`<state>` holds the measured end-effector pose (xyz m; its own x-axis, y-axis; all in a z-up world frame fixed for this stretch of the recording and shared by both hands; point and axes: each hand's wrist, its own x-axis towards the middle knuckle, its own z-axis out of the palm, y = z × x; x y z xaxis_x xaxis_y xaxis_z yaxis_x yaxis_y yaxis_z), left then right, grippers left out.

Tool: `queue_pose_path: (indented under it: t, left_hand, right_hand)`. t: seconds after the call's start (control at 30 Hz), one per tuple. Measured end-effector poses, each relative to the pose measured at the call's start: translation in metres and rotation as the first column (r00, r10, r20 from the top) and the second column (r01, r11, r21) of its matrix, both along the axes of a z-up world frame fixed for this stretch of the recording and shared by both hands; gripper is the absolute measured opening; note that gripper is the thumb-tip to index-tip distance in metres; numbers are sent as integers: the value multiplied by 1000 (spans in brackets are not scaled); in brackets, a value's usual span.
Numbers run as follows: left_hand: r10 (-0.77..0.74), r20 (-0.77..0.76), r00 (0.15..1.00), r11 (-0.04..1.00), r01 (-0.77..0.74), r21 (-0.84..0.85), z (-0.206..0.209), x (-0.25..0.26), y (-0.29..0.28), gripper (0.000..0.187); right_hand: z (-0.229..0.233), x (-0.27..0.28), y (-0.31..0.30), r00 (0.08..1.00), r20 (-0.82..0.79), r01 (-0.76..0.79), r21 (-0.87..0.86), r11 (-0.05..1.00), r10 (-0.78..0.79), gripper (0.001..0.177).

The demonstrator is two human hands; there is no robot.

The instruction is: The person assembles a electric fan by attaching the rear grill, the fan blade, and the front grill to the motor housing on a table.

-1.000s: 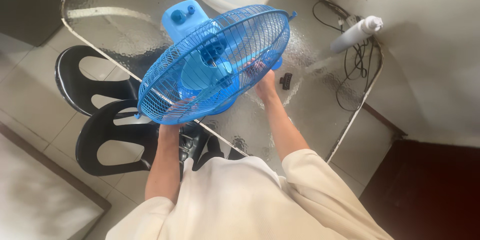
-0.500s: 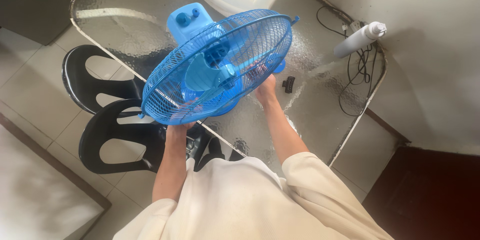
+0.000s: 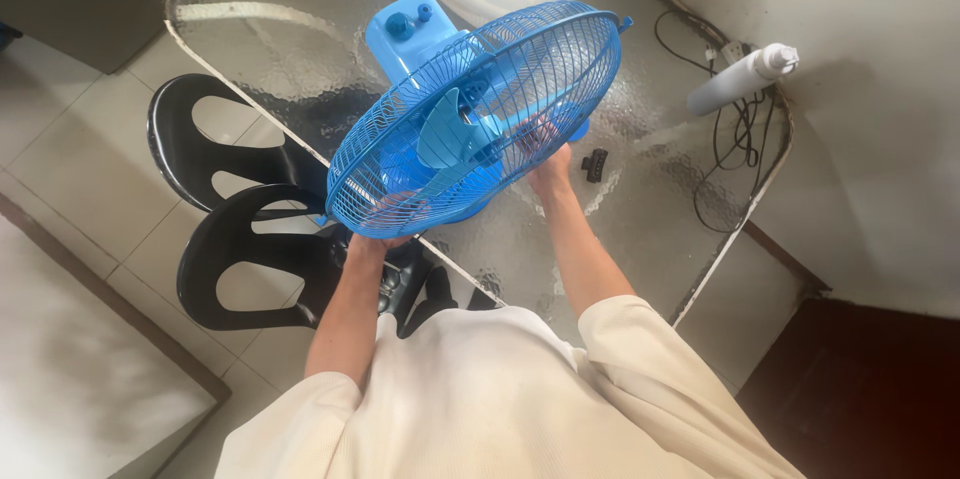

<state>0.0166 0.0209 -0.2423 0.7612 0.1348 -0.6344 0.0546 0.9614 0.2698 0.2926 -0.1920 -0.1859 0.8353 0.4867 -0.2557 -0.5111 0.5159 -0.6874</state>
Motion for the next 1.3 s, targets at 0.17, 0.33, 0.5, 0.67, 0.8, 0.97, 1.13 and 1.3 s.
queue_pose_path:
  t: [0.17,0.33,0.5,0.67,0.8,0.97,1.13,1.3]
  left_hand:
    - [-41,80,996,995,48,-85,-4,2,1,21]
    - [-255,321,912,949,172,266,-3,9,16,11]
    - [-241,198,950,905,147,399,5,6,23,18]
    - [224,311,924,836,-346,426,67,-35,28,28]
    - [559,46,828,309,-260,915,225,-64,25,24]
    - [284,255,924,-540,-65,839,376,-48,-62,51]
    - [222,164,961,-777,73,626,412,-3,-85,84]
    - [195,189,962,-791,40,611,398,-4,-52,82]
  right_hand:
    - [-7,5,1,1000,21,7,-25,1000,-7,27]
    - [-7,11,0,1000,9,19,-79,997,-19,31]
    - [3,5,-3,999,46,-17,-27,999,18,28]
    - [36,3,-11,995,-73,53,-172,984,-66,25]
    - [93,27,-36,966,249,123,-209,970,-69,44]
    - [185,47,-34,842,534,150,-98,984,-75,58]
    - [221,40,-13,769,639,131,-132,983,-17,58]
    - [226,26,-18,644,764,316,-207,926,-49,54]
